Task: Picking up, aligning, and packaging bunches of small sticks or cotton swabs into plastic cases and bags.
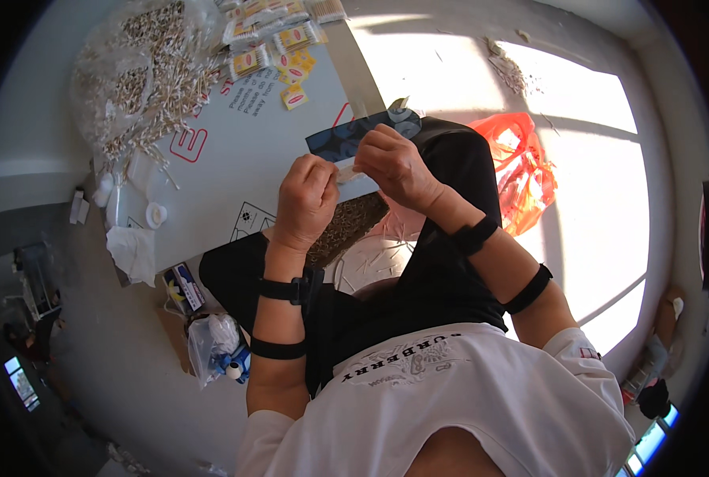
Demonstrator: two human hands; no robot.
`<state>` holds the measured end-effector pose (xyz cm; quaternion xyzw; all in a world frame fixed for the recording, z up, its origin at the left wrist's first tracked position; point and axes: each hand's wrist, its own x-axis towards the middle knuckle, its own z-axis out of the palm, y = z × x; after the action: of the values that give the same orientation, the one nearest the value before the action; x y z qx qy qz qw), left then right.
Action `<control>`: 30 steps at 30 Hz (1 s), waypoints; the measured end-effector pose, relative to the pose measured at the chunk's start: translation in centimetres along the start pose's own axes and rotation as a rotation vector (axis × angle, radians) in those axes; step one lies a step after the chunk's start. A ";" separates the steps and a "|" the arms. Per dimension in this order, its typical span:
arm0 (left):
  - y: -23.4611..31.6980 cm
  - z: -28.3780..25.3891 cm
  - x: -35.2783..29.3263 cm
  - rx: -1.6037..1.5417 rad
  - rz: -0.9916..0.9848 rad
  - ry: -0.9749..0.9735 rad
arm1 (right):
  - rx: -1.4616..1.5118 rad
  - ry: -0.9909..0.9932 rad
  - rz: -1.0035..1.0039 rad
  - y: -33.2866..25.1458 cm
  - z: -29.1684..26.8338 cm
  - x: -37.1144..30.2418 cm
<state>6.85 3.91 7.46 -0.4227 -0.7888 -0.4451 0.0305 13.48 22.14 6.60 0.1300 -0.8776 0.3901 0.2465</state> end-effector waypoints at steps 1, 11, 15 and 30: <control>0.0 0.0 0.0 0.081 0.053 -0.003 | -0.003 -0.005 0.001 -0.1 0.0 0.0; 0.4 0.1 0.6 0.131 0.117 -0.007 | -0.019 -0.013 -0.027 0.2 0.0 -0.2; 0.0 0.3 0.6 0.174 0.165 -0.039 | -0.037 -0.001 -0.022 -0.2 0.3 0.1; -0.5 0.8 0.8 0.177 0.165 -0.073 | -0.109 -0.082 -0.183 1.3 -1.2 1.0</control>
<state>6.24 4.92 7.01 -0.4977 -0.7882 -0.3539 0.0756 12.53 23.89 7.04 0.2116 -0.8914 0.3119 0.2518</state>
